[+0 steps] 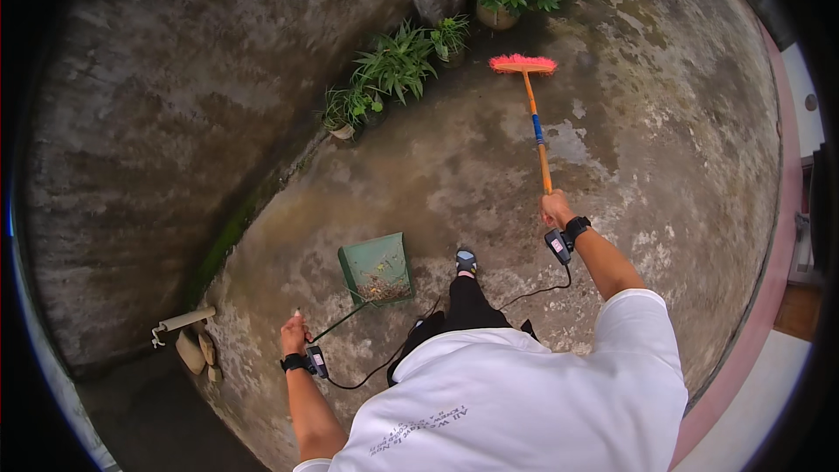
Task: Sweep debris into a dustpan and clear the broom bristles.
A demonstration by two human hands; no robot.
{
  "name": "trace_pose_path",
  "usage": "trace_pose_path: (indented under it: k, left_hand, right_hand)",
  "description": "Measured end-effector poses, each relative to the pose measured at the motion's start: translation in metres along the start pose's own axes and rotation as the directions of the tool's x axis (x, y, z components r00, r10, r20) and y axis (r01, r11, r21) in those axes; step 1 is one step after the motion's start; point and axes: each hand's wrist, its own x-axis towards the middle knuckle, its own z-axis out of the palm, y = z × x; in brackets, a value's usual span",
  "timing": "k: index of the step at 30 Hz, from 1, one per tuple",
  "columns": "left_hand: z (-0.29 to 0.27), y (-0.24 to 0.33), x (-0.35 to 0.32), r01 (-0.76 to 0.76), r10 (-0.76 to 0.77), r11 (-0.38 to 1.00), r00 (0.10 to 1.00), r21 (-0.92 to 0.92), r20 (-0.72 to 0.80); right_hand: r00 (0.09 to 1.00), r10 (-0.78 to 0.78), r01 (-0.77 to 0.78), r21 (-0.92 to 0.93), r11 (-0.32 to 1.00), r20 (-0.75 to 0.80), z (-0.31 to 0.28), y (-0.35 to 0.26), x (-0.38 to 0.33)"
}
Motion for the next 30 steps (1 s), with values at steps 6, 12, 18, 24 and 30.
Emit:
trace_pose_path:
  k: [6,12,18,24,30]
  left_hand:
    - [0.03,0.001,0.004,-0.003,0.003,1.0,0.996,-0.009,0.087]
    - [0.041,-0.013,0.022,-0.01,0.013,1.0,0.989,-0.018,0.149]
    - [0.051,-0.018,0.036,-0.029,0.022,0.999,0.985,0.041,0.17]
    - [0.039,-0.023,0.02,-0.055,0.043,0.995,0.988,0.079,0.146]
    - [0.024,-0.027,0.004,-0.09,0.075,0.983,0.993,0.162,0.095]
  right_hand:
    - [0.997,0.019,-0.007,-0.146,0.989,0.077,0.032,0.004,0.01]
    - [0.914,0.321,-0.241,-0.306,0.921,0.247,0.049,0.083,-0.123]
    - [0.928,0.241,-0.254,0.009,0.967,0.286,0.042,0.104,-0.208]
    - [0.969,0.124,-0.132,0.024,0.991,0.211,0.04,0.085,-0.17]
    - [0.974,0.047,-0.059,0.047,0.997,0.222,0.048,0.022,-0.035]
